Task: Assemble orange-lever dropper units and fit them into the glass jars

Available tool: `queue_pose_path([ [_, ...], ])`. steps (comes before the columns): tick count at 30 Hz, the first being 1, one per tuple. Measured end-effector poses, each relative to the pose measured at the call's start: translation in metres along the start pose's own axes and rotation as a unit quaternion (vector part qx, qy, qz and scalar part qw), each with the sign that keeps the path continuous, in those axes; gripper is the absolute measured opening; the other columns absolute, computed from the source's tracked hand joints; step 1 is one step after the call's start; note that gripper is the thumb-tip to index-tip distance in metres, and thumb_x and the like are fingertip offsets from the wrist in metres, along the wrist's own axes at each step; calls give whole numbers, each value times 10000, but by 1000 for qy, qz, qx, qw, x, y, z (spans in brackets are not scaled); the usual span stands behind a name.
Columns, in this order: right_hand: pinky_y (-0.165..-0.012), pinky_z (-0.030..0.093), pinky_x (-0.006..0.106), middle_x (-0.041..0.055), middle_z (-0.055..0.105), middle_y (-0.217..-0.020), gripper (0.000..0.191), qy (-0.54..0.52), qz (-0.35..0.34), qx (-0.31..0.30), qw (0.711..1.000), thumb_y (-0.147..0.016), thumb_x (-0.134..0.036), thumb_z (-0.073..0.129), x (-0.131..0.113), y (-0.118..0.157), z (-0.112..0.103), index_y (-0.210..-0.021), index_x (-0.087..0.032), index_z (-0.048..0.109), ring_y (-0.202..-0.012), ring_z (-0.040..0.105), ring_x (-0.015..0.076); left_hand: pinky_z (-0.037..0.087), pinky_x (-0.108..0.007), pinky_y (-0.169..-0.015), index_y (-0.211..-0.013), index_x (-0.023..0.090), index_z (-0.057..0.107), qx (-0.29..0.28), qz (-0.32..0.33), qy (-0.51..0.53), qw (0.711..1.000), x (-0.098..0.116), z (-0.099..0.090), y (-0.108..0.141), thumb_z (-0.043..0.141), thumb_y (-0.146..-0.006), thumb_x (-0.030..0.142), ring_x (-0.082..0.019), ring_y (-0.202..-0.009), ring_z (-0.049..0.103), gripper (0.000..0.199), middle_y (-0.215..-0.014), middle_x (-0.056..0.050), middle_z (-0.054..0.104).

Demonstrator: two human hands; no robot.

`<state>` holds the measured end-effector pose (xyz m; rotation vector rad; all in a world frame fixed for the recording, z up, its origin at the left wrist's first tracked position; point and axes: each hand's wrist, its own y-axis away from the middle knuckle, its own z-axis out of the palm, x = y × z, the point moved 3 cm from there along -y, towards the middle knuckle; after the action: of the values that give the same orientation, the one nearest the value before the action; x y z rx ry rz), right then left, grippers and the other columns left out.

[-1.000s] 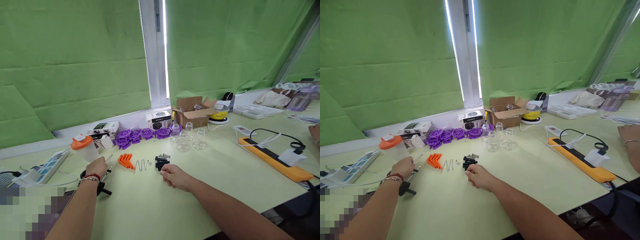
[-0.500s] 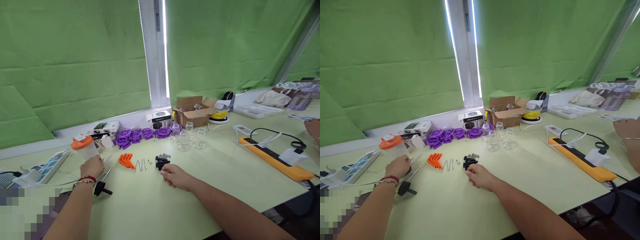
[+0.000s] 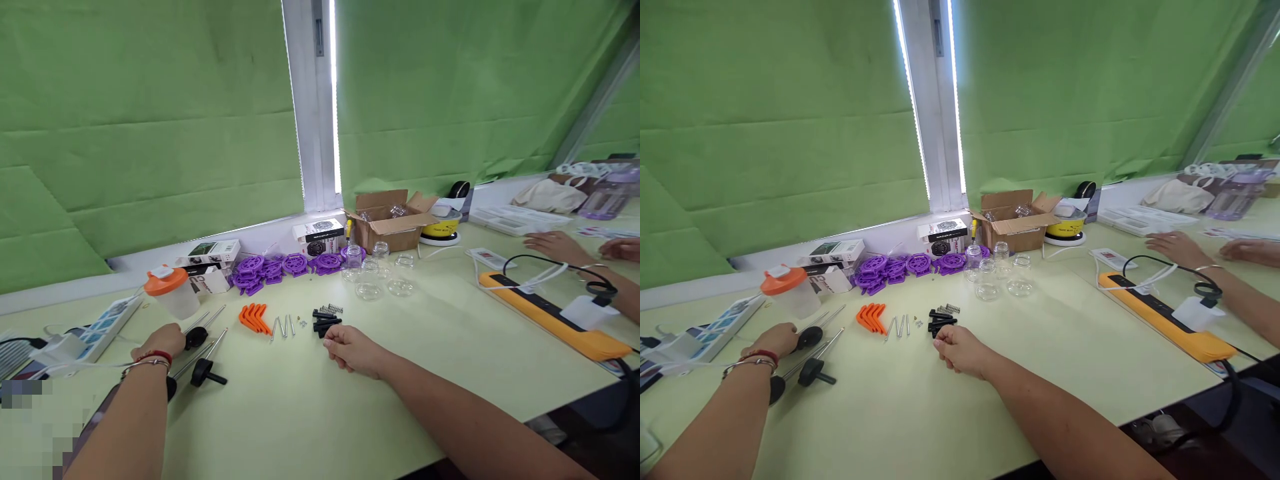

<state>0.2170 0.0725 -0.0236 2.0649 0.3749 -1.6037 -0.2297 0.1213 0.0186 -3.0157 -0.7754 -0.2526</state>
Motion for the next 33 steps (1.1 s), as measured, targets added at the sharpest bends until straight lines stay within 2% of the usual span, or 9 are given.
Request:
queue_pose_path([
  [4,-418,356,174,-17,513,-703,172,2,0,2,1000,-860,-355,483,2,0,0,-831,-186,475,-509,448,67,349,-554,-816,-681,166,595,-10,-60,-33,998,6,-5,10,528,-615,234,-379,-984,580,116,-1019,-178,670],
  [8,-417,353,176,-17,513,-703,180,-3,0,2,1000,-858,-366,487,3,-1,0,-830,-189,474,-507,446,68,330,-524,-813,-755,156,569,30,-80,-45,995,18,-29,30,481,-714,246,-349,-974,569,133,-1013,-145,662],
  [13,-423,346,171,-19,513,-707,191,-3,3,0,1000,-847,-377,510,4,-1,1,-833,-190,475,-509,448,64,295,-547,-891,-974,155,560,118,-45,-12,992,50,-61,61,392,-836,351,-360,-1014,555,293,-1027,-149,653],
  [16,-427,348,172,-16,516,-714,193,-1,4,3,1000,-850,-381,504,4,-1,0,-846,-190,479,-514,449,66,424,-363,-860,-1287,178,373,150,30,94,984,84,-60,90,385,-862,435,-245,-1021,587,497,-1113,-100,636],
  [19,-434,360,179,-13,519,-719,192,5,6,6,1000,-852,-380,501,3,0,-1,-853,-189,487,-518,451,68,484,-323,-812,-1315,178,356,172,91,517,833,115,-39,124,449,-837,448,-215,-978,612,557,-1088,-80,630],
  [22,-435,360,179,-19,513,-712,189,6,7,8,1000,-846,-377,515,2,1,0,-852,-190,488,-511,446,66,504,-295,-781,-1079,178,535,106,56,718,685,137,-4,149,551,-779,365,-190,-938,613,354,-1032,-60,625],
  [24,-436,359,179,-24,507,-706,184,7,6,10,1000,-844,-373,518,2,1,1,-857,-193,486,-509,448,66,521,-296,-724,-890,186,576,16,16,783,622,147,17,158,611,-740,315,-185,-869,625,201,-933,-46,638],
  [29,-453,334,187,-33,496,-665,144,54,-29,21,998,-857,-329,497,-1,-7,1,-863,-186,507,-494,447,71,546,-410,-771,-831,194,578,-154,15,807,570,157,38,168,621,-764,277,-256,-926,658,115,-945,-80,672],
  [33,-578,373,216,-2,562,-712,117,207,-142,85,964,-849,-253,512,-25,-20,-3,-819,-175,594,-625,498,104,548,-413,-791,-887,222,549,-212,22,816,537,161,40,170,627,-783,270,-249,-915,672,138,-956,-74,678],
])
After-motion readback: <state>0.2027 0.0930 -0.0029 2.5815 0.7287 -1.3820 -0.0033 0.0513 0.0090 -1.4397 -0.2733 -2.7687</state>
